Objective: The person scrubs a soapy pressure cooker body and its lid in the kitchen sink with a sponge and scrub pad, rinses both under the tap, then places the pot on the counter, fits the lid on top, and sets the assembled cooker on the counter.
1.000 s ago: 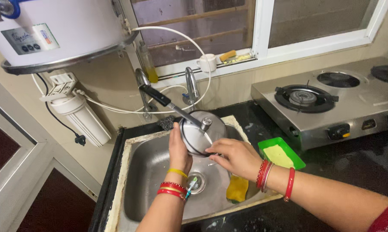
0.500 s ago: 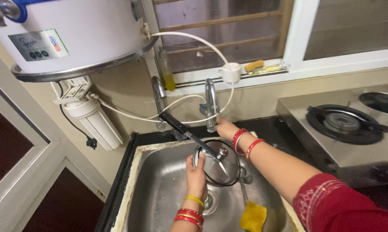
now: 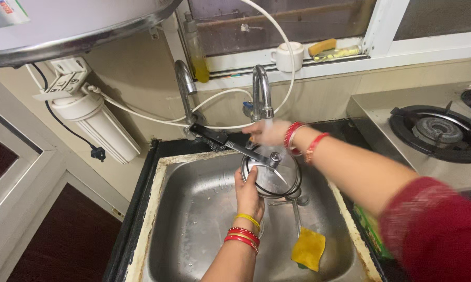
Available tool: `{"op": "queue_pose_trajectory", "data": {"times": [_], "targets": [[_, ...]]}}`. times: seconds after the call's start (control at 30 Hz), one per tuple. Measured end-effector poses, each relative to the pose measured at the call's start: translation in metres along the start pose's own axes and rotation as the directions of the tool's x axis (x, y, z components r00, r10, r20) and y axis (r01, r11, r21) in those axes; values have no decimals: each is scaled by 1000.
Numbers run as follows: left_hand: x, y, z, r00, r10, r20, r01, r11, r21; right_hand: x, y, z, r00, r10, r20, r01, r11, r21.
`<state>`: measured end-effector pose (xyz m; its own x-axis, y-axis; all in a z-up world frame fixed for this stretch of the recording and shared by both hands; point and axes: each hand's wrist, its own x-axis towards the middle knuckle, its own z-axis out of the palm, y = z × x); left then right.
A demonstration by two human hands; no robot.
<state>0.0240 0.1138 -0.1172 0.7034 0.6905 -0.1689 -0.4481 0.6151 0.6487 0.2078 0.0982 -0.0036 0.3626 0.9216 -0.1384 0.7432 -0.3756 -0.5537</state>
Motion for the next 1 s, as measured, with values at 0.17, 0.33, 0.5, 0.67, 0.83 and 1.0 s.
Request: {"op": "queue_pose_trajectory", "data": {"times": [0.17,0.33,0.5,0.67,0.83,1.0], "targets": [[-4,-3,-6,999,-51,-9,50,992,-113,-46,-16,-33,951,155,267,-265,854,448],[-18,-11,17,999,-44,27,44,999,-24,-43,-17,-22,986,82,147,-162,697,699],[-35,-5,19,992,-107,67,106,994,21,-26,-14,-12,935,-195,-297,68,918,-392],[-34,1,-1,996,-52,79,52,999,4,-14,-12,-10,774,-622,-115,200,413,-889],[-33,17,-24,996,-46,73,39,995,95,-33,-10,-1,904,-132,-407,-33,927,-373],[-38,34,-16,976,-47,214,23,993,116,-70,2,0,955,-281,-94,282,959,-10]]}}
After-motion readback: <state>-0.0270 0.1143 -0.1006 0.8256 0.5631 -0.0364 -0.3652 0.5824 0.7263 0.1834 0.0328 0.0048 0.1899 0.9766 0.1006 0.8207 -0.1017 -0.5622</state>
